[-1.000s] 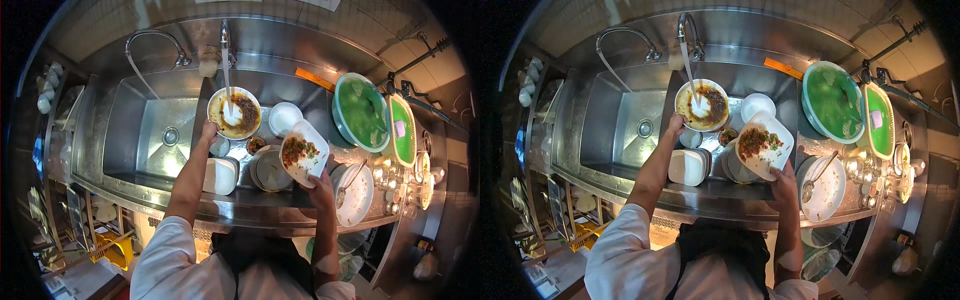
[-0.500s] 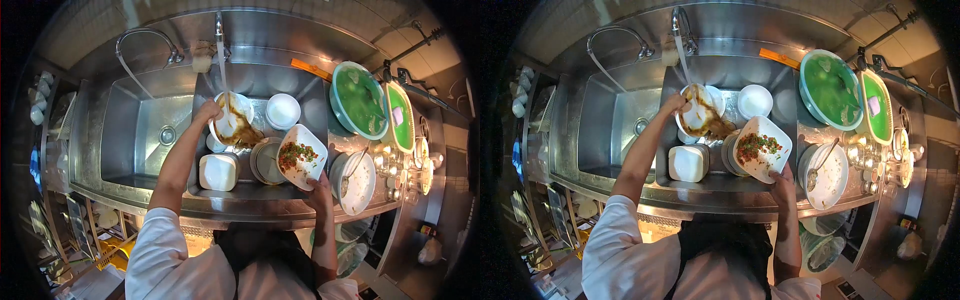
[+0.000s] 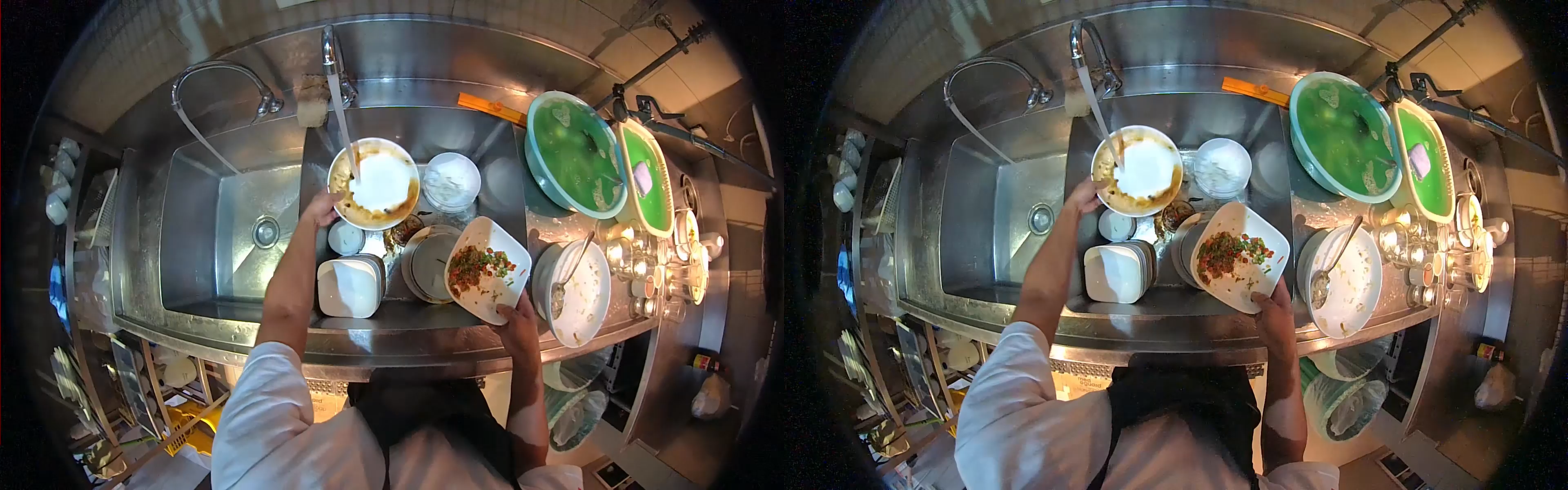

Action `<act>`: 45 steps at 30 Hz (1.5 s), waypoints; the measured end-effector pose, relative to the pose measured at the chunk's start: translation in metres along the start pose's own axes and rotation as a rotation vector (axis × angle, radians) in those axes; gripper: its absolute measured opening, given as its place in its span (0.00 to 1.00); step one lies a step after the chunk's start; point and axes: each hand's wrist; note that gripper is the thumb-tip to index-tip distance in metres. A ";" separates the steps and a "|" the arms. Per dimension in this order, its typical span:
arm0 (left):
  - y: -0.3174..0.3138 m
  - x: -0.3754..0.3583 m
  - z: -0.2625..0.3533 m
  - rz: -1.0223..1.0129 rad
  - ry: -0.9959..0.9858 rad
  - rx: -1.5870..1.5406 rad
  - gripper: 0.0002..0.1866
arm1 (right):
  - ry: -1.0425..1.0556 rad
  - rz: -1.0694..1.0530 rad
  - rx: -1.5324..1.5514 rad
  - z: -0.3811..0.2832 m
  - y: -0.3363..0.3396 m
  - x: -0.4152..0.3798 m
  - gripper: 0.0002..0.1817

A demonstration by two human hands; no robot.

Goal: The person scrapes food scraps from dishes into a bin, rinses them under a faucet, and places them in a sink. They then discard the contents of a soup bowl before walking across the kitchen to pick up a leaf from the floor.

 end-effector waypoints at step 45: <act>-0.110 0.089 -0.152 -0.462 -0.443 1.494 0.20 | 0.104 0.208 -0.165 0.014 0.009 -0.012 0.37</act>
Point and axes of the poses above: each hand's wrist, its own x-axis towards the middle knuckle, its own y-axis out of the back of the hand, z = x × y, and after that the axes turned 12 degrees about -y, right-handed
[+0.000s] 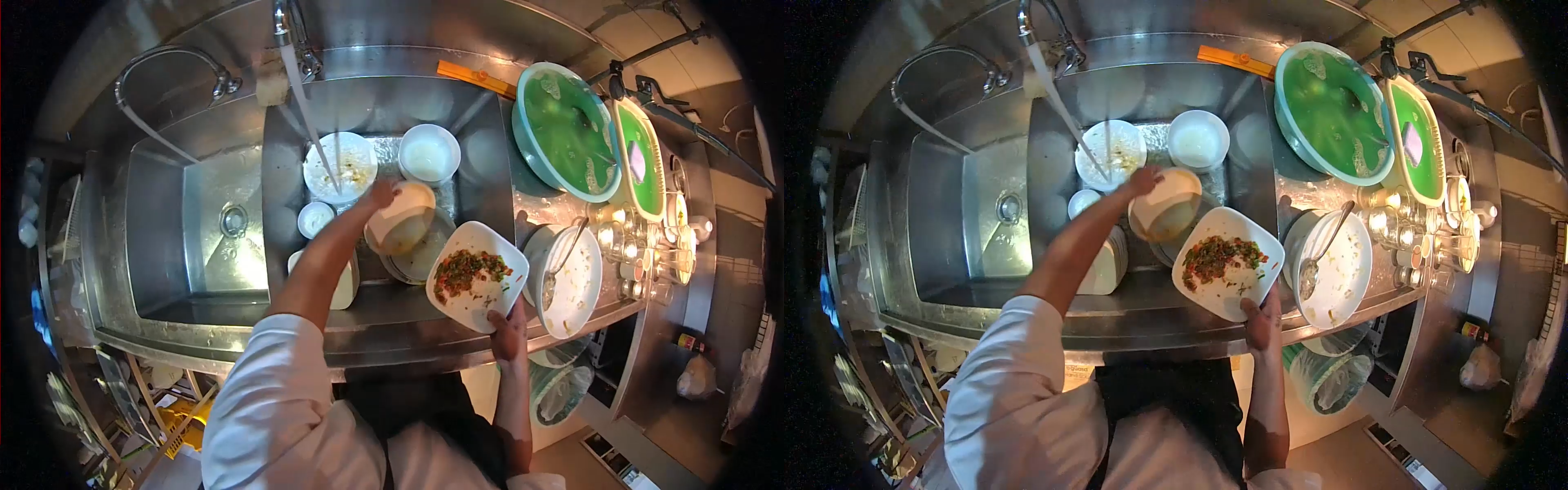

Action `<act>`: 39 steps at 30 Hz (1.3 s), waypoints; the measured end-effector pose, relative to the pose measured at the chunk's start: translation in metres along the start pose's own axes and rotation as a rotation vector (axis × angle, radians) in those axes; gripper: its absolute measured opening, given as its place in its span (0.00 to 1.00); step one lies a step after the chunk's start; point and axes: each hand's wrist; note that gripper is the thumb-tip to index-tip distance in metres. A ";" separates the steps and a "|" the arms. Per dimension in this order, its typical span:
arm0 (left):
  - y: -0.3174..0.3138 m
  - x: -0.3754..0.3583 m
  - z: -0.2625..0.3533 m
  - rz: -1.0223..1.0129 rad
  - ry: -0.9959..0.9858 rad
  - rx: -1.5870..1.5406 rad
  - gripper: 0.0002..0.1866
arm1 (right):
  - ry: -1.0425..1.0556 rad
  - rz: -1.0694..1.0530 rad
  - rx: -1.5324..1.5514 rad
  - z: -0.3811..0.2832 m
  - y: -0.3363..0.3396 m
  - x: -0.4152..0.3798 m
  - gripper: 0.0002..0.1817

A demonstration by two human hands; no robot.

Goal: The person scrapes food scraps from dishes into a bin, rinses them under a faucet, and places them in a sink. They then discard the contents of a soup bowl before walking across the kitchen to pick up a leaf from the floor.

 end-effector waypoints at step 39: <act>0.166 -0.308 0.183 0.549 0.462 -0.523 0.15 | 0.432 -0.204 -0.885 0.061 -0.175 0.309 0.26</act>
Point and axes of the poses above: each hand's wrist, its own x-axis towards the middle knuckle, its own y-axis out of the back of the hand, z = x × y, and after that the axes turned 12 degrees about -y, right-handed
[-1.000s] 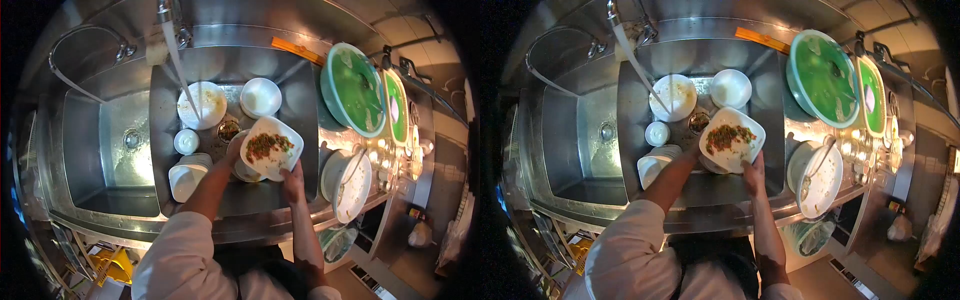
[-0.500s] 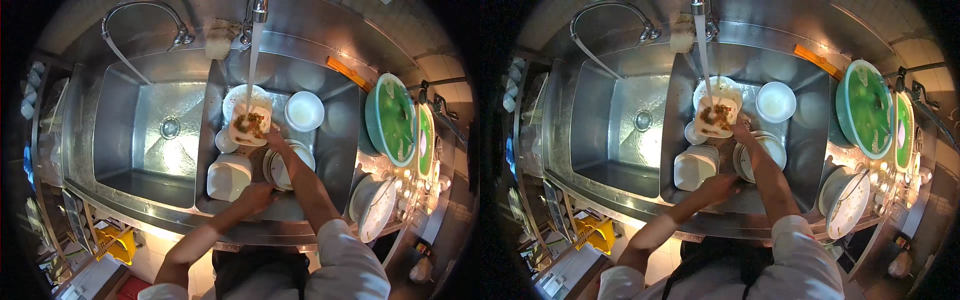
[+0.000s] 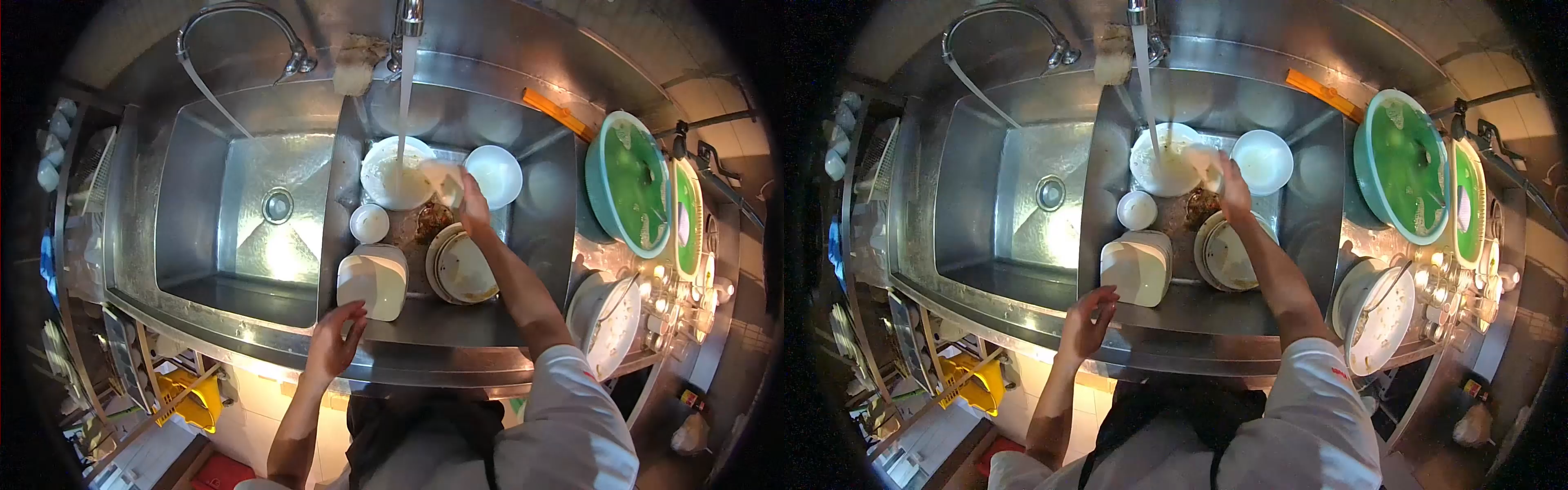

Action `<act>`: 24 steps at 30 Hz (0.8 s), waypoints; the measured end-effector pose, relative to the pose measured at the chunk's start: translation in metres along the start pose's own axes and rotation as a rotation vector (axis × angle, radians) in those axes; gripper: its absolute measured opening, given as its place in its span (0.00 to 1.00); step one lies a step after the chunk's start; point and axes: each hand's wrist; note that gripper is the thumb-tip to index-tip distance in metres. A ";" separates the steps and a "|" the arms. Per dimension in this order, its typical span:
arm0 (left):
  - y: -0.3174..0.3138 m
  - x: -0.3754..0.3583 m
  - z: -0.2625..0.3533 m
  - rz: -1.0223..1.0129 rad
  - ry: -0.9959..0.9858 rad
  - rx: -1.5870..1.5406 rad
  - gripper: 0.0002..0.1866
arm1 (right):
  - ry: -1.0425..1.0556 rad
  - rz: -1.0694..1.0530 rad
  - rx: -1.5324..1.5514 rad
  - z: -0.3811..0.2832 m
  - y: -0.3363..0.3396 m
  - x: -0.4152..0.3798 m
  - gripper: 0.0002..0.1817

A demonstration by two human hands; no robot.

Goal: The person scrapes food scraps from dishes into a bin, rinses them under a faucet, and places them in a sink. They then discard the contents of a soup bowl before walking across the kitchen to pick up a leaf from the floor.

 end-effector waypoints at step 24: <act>-0.001 0.178 -0.020 0.442 0.030 -0.187 0.24 | -0.482 -1.435 2.315 -0.123 -0.078 -0.020 0.29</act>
Point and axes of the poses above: each hand's wrist, its own x-axis towards the middle knuckle, its own y-axis out of the back of the hand, z = x × y, and after that the axes turned 12 degrees about -y, right-handed
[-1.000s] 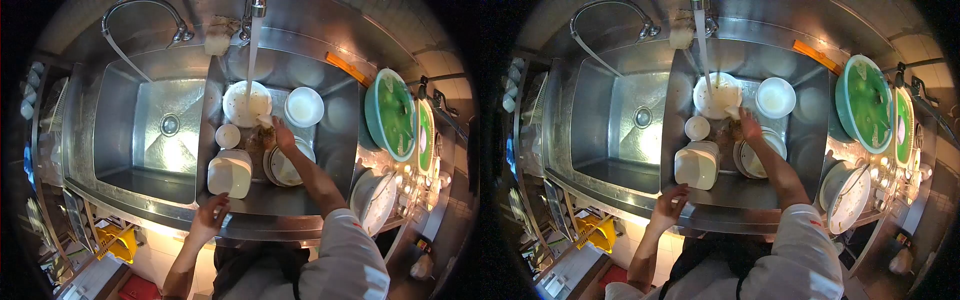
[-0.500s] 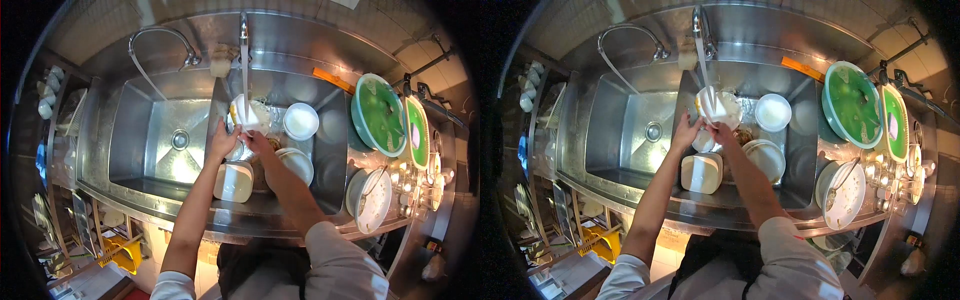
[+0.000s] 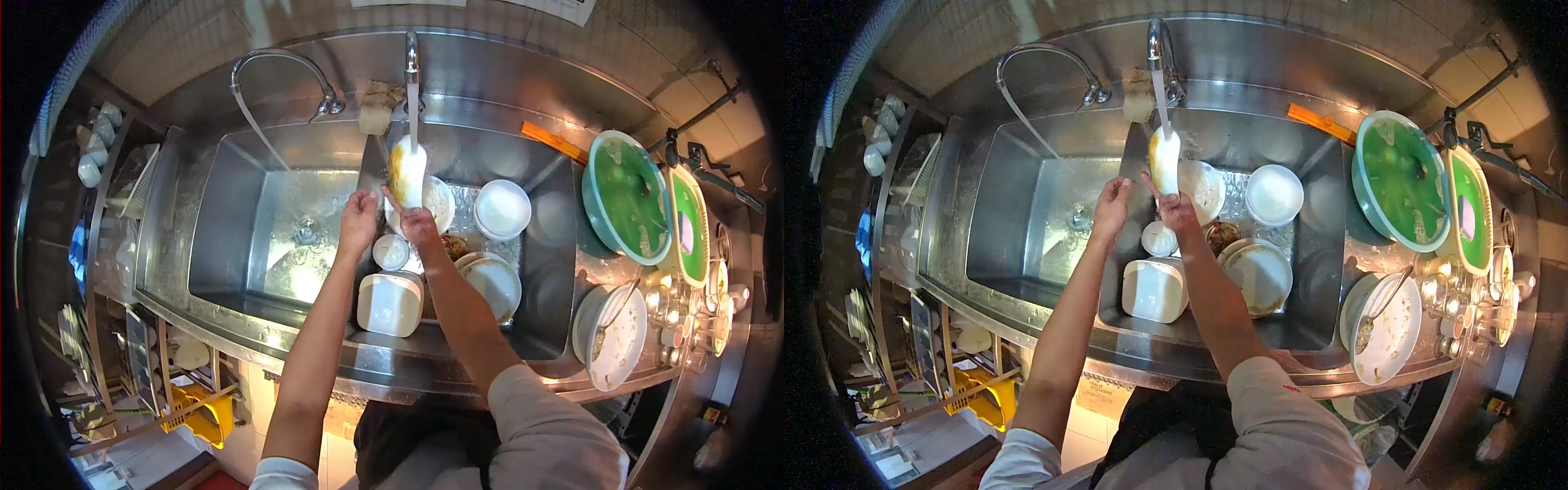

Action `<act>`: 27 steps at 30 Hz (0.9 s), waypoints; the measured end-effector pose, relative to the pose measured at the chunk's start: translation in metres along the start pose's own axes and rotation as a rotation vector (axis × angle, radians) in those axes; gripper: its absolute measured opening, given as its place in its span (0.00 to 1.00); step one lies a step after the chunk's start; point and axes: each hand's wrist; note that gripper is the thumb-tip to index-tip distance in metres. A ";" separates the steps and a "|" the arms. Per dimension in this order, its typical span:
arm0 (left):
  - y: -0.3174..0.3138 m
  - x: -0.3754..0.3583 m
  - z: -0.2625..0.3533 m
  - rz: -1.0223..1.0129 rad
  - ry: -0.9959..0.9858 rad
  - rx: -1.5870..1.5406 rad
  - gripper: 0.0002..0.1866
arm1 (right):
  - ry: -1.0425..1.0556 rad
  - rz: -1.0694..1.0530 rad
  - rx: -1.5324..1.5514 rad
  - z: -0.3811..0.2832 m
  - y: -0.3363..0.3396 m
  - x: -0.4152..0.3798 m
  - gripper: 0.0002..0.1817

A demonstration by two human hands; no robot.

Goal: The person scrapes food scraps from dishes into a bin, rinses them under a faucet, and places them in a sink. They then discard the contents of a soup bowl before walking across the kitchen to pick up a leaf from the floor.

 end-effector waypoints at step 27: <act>0.012 0.024 0.006 -0.164 -0.100 -0.190 0.21 | -0.139 -0.061 -0.361 -0.014 -0.043 -0.018 0.33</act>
Point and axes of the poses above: each hand's wrist, its own x-axis towards the middle knuckle, its own y-axis out of the back of the hand, z = x × y, and after that the axes turned 12 degrees about -y, right-handed
